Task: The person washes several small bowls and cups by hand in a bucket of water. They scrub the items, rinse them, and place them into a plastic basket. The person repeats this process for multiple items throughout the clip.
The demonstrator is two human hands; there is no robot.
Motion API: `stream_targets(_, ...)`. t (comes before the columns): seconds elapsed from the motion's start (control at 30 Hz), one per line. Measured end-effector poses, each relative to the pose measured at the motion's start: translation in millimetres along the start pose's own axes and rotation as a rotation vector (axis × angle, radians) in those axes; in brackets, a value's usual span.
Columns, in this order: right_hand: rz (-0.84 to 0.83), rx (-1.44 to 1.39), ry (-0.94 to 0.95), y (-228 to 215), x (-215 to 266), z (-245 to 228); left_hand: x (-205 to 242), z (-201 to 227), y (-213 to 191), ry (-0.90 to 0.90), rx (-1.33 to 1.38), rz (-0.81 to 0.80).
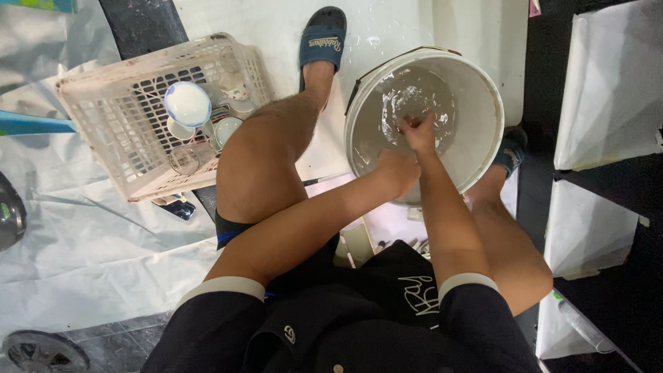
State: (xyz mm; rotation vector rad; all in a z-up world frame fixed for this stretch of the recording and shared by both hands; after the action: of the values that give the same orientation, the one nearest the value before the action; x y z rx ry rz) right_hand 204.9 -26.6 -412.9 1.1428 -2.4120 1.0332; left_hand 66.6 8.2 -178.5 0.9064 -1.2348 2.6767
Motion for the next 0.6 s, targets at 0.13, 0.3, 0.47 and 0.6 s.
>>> stream_targets(0.13,-0.255,-0.079,0.198,15,5,15,-4,-4,4,0.001,-0.016,0.05)
stream_targets(0.3,-0.425,-0.29,0.455,5,31,-6,-13,-14,-3,-0.024,0.013,0.066)
stream_targets(0.47,-0.483,-0.33,0.539,-26,80,-67,4,-30,-59,-0.119,-0.015,0.29)
stream_targets(0.6,-0.544,-0.405,0.526,-53,119,-107,27,-32,-96,-0.022,0.179,0.44)
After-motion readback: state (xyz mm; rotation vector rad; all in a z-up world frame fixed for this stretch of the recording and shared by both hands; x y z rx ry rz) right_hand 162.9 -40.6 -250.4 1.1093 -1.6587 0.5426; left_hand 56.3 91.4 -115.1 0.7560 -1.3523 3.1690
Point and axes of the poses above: each hand's wrist, its own x-axis away from the middle knuckle, its own y-axis out of the palm, z = x × y, the point moved 6 cm from there along -x, towards the middle knuckle, and after that the axes turned 7 degrees about z, right-handed, at the moved point
